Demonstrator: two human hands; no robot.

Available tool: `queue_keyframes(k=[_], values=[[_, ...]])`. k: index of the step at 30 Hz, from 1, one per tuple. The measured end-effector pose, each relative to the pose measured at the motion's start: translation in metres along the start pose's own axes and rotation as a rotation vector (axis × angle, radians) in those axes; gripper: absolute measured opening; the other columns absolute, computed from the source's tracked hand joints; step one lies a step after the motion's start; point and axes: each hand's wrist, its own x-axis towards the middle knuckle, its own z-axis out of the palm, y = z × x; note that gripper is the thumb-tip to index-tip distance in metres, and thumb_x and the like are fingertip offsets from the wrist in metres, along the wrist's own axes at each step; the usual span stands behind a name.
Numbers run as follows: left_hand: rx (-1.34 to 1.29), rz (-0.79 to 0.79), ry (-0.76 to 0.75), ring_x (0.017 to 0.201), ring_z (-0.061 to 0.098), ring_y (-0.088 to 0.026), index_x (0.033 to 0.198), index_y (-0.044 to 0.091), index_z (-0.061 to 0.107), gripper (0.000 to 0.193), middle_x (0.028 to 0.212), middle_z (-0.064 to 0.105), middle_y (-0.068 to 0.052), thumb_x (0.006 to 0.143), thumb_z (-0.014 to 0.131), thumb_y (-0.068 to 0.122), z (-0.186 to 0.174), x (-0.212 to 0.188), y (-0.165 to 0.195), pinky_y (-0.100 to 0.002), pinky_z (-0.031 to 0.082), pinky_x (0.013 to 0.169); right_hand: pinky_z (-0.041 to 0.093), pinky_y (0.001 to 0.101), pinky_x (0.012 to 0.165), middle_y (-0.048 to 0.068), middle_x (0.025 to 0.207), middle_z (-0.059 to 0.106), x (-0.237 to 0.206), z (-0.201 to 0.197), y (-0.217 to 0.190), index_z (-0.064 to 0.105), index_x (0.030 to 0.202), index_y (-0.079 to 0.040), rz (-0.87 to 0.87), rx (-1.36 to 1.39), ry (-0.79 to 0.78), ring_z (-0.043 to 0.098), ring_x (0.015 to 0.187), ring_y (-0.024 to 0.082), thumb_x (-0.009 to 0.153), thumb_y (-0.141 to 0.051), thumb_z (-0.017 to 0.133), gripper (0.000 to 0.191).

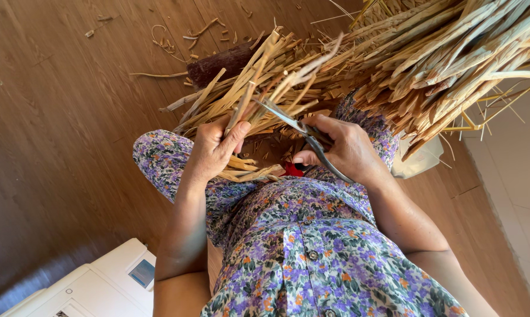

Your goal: The person sits cross-legged on a wooden floor and uses shears to trim and split dried plant strips. They repeatedly pick up bundles, cut them into shorter pieces, and place the trimmed pieces into a pile beside them.

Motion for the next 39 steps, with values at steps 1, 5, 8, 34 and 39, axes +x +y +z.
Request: queue_keyframes(k=[1,5,8,34,39], values=[[0.009,-0.009,-0.003,0.056,0.053,-0.006,0.135,0.007,0.068,0.037,0.063,0.056,0.002,0.108,0.058,0.031,0.001,0.000,-0.001,-0.024,0.042,0.051,0.052,0.0301,0.059,0.006,0.072,0.068,0.000,0.002,0.001,0.070,0.115,-0.004,-0.007,0.042,-0.002,0.065,0.064,0.011,0.073,-0.041,0.089,0.059],[-0.039,-0.035,0.010,0.056,0.052,-0.006,0.137,0.007,0.066,0.039,0.063,0.054,0.004,0.108,0.058,0.031,0.000,-0.001,-0.006,-0.023,0.042,0.051,0.055,0.0231,0.065,-0.001,0.083,0.076,-0.002,0.009,0.007,0.071,0.114,-0.003,-0.011,0.229,0.014,0.068,0.074,0.005,0.078,-0.028,0.088,0.047],[-0.165,0.031,-0.012,0.055,0.052,-0.005,0.139,0.007,0.065,0.042,0.066,0.055,0.005,0.109,0.056,0.035,-0.006,-0.002,-0.012,-0.022,0.044,0.049,0.053,0.0259,0.063,0.001,0.078,0.072,-0.005,0.013,0.019,0.073,0.114,-0.002,-0.008,0.257,0.036,0.066,0.073,0.009,0.080,-0.019,0.089,0.041],[-0.633,-0.092,0.003,0.052,0.037,-0.006,0.133,-0.002,0.066,0.053,0.064,0.049,0.001,0.107,0.061,0.044,-0.046,-0.037,-0.019,-0.024,0.030,0.049,0.035,0.0209,0.051,0.000,0.076,0.059,0.010,-0.006,0.052,0.067,0.119,0.003,0.116,0.829,0.098,0.050,0.061,0.006,0.087,-0.034,0.084,0.052],[-0.711,-0.062,0.089,0.047,0.035,-0.007,0.133,0.002,0.066,0.050,0.062,0.047,0.001,0.108,0.059,0.044,-0.045,-0.030,-0.023,-0.025,0.030,0.046,0.035,0.0236,0.048,0.000,0.066,0.054,0.001,0.011,0.064,0.066,0.117,0.002,0.058,0.880,0.191,0.048,0.053,0.008,0.091,-0.038,0.083,0.051]])
